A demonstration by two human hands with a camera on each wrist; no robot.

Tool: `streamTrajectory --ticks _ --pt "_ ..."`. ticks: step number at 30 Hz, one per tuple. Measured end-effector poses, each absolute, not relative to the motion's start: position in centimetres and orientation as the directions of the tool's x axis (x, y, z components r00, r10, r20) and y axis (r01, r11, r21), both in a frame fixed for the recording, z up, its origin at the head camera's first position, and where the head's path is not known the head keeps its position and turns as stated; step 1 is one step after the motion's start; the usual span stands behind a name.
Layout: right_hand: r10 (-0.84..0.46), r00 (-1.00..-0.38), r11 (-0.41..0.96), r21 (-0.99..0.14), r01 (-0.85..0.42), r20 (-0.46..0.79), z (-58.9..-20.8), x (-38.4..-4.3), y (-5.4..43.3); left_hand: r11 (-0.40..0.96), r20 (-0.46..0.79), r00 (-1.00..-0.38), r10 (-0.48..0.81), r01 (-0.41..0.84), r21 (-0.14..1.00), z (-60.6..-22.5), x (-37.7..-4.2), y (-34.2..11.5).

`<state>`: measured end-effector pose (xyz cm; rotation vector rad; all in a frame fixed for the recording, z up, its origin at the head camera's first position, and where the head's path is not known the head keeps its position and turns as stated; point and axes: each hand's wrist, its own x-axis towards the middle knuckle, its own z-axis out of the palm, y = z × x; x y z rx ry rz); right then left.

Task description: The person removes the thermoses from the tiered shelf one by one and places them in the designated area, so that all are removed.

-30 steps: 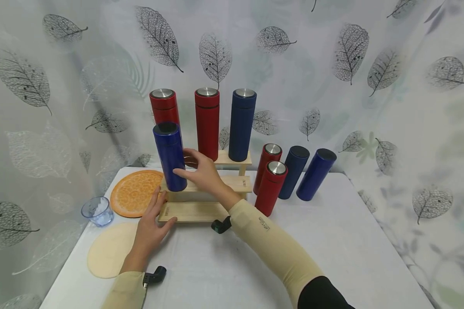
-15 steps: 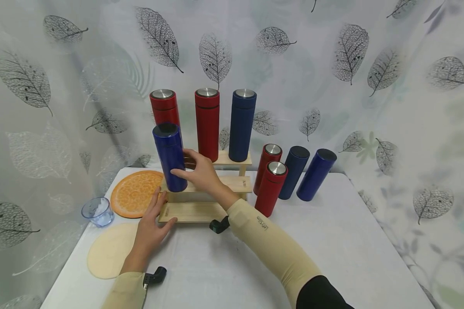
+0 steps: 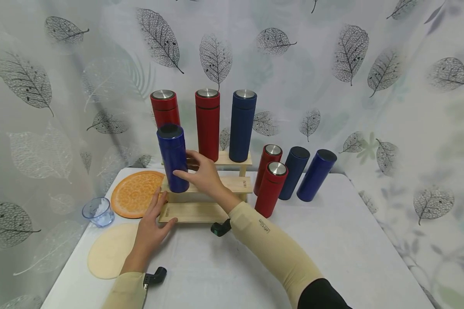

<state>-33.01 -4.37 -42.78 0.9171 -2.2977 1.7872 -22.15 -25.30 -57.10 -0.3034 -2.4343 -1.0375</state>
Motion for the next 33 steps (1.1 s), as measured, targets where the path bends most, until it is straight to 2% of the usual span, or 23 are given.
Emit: streamTrajectory --ticks 33 --pt "-0.316 -0.809 0.090 -0.833 -0.546 0.496 -42.6 -31.1 0.6 0.676 0.499 -0.867 0.006 0.371 0.637 -57.3 -22.0 -25.5"
